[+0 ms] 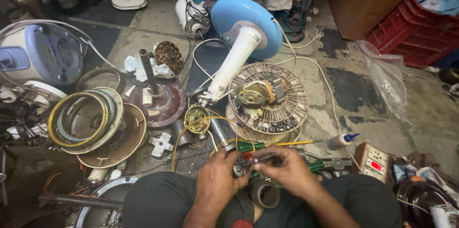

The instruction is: The person sits on the floor of a repair workshop surrounded by disassembled pedestal fan parts. They pick up small steel balls and a metal shaft, insert the balls into a motor housing cup, and repeatedly tap and press the shaft assembly with a socket-like tool to seat the bearings, working the parts by hand throughout.

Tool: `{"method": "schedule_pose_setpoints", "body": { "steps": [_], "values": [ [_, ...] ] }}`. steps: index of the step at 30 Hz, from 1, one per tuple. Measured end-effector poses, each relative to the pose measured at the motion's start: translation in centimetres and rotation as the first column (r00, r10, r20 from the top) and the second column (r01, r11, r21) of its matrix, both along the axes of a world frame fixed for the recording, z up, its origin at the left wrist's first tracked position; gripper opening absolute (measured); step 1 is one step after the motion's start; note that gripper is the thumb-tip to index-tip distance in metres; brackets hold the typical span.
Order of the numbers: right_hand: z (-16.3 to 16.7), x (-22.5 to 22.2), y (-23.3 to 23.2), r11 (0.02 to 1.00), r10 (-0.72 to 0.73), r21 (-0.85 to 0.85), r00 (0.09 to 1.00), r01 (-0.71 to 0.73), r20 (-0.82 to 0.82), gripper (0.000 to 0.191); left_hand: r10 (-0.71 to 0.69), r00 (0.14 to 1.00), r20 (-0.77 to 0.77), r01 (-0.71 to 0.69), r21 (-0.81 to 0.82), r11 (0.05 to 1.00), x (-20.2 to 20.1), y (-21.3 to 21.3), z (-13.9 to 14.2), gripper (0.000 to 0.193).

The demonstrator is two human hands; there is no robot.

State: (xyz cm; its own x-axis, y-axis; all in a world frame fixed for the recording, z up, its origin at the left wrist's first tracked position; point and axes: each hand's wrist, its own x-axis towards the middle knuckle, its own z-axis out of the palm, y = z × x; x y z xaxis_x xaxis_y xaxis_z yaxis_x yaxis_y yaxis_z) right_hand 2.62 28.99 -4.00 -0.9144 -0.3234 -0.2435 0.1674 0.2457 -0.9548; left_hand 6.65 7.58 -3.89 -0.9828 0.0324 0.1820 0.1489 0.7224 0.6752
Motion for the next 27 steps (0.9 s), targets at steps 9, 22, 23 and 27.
{"method": "schedule_pose_setpoints", "body": {
  "steps": [9,22,23,27],
  "values": [
    [-1.1,0.4,-0.6,0.994,-0.113,-0.008,0.993,0.113,-0.029,0.029,0.018,0.999,0.034,-0.019,0.027,0.999,0.0,0.1,0.5,0.054],
    [-0.5,1.7,-1.8,0.992,-0.117,0.008,0.956,0.124,-0.271,0.027,0.025,0.995,0.093,-0.035,0.106,0.994,0.1,0.0,1.2,0.056],
    [-0.4,1.7,-1.8,0.993,-0.114,-0.034,0.955,0.109,-0.275,0.027,0.023,0.997,0.069,-0.031,0.108,0.994,0.1,0.0,1.2,0.055],
    [0.2,1.7,-2.0,0.995,-0.099,-0.027,0.933,0.096,-0.347,0.027,0.019,0.999,0.034,-0.022,0.110,0.994,0.1,0.0,1.3,0.051]
  ]
}}
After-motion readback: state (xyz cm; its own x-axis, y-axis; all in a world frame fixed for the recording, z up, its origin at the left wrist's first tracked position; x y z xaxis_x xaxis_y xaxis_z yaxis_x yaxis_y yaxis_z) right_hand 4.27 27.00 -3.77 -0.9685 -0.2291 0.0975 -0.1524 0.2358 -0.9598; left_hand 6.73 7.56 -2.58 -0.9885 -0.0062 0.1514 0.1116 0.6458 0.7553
